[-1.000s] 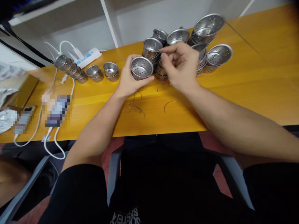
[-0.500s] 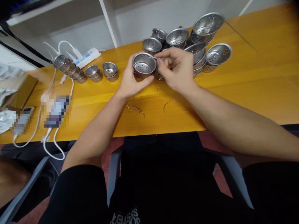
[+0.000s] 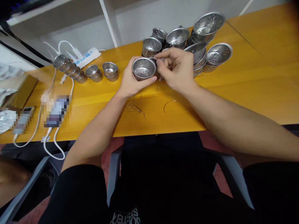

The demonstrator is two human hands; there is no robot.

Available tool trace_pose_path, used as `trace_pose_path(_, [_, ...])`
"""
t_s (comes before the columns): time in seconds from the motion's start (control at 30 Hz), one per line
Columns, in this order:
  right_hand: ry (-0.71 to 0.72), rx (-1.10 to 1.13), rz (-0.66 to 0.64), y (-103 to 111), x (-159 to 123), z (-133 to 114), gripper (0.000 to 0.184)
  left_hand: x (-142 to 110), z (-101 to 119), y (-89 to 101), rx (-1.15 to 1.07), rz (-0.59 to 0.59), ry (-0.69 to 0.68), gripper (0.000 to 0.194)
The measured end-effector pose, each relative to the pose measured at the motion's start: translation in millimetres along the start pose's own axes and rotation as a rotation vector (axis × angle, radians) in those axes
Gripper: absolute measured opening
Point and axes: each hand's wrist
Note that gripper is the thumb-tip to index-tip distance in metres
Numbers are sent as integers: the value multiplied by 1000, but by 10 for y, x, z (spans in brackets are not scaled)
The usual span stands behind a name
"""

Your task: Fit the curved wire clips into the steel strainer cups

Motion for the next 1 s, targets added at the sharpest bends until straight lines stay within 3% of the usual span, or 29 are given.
trace_pose_path(0.23, [-94,-48,4,3,-11,-68,44,-24,56,-57,-23,-71,16,117])
trace_pose_path(0.37, [-153,-51,5,13,-15,-84,34,-52,169,-77,10,-123,66,118])
trace_pose_path(0.6, [-155,-66,-6,26,-27,-45,26,-60,261,-117,39,-98,87,112])
trace_pose_path(0.87, [-103,-36,6,-31,-23,-141,34,-56,367,-77,1,-98,65,113])
trace_pose_path(1.0, [-114,87,-162,22,20,-259,51,-39,284,1,-38,-140,73,109])
Point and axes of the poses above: each hand's wrist, its own x-axis towards the middle knuckle, its own y-axis out of the back of the hand, z = x × y, and after that the axes turned 7 degrees about x, right-handed
